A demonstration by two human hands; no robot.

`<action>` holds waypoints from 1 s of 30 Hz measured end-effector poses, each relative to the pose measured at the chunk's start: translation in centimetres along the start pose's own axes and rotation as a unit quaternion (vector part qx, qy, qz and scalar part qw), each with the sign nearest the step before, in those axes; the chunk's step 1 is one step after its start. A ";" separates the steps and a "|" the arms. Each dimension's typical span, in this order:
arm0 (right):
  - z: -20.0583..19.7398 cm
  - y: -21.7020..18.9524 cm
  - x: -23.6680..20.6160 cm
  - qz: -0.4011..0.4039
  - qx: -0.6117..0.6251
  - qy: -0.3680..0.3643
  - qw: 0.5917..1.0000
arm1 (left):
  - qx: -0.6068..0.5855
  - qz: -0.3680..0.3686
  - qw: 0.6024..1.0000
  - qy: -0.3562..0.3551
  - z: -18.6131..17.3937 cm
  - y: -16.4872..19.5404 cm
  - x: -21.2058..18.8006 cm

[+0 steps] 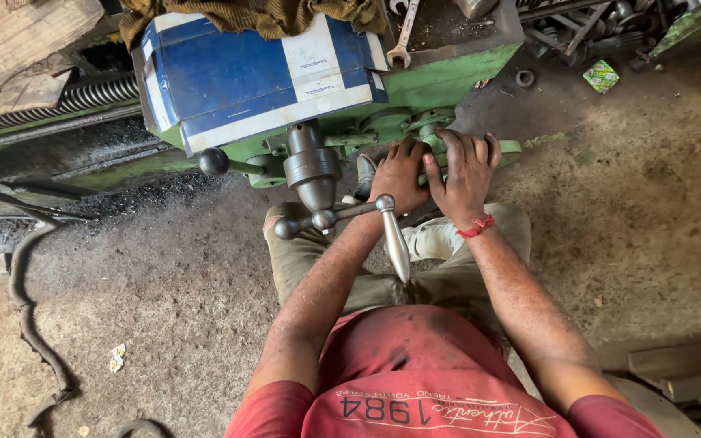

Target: The person sits in front of a metal lathe and repeatedly turns a green handwheel with both hands to adjust the machine's carriage. The person maintains a steady grip and rotates the wheel back and forth over the duration of the clip.

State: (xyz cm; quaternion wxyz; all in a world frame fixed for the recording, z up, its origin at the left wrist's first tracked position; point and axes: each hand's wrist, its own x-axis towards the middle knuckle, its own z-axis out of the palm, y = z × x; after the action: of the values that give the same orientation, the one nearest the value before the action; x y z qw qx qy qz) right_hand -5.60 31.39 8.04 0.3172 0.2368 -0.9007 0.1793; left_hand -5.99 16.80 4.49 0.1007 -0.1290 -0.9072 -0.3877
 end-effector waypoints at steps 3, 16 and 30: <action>0.0 -0.3 0.0 0.001 0.002 -0.003 1.000 | 0.014 0.020 1.000 0.018 0.7 -0.3 -0.1; -0.5 -1.0 -0.3 0.015 0.020 -0.004 1.000 | 0.000 0.045 0.998 0.032 2.3 -0.8 0.4; -0.8 -0.5 -0.6 -0.023 -0.003 -0.022 0.999 | -0.061 0.037 0.996 0.057 1.9 -1.0 0.0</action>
State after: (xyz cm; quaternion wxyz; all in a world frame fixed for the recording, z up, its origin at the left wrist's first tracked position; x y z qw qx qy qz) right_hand -4.53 31.52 8.38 0.3020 0.2602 -0.9023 0.1641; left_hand -6.44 17.54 2.53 0.1586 -0.1463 -0.8692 -0.4448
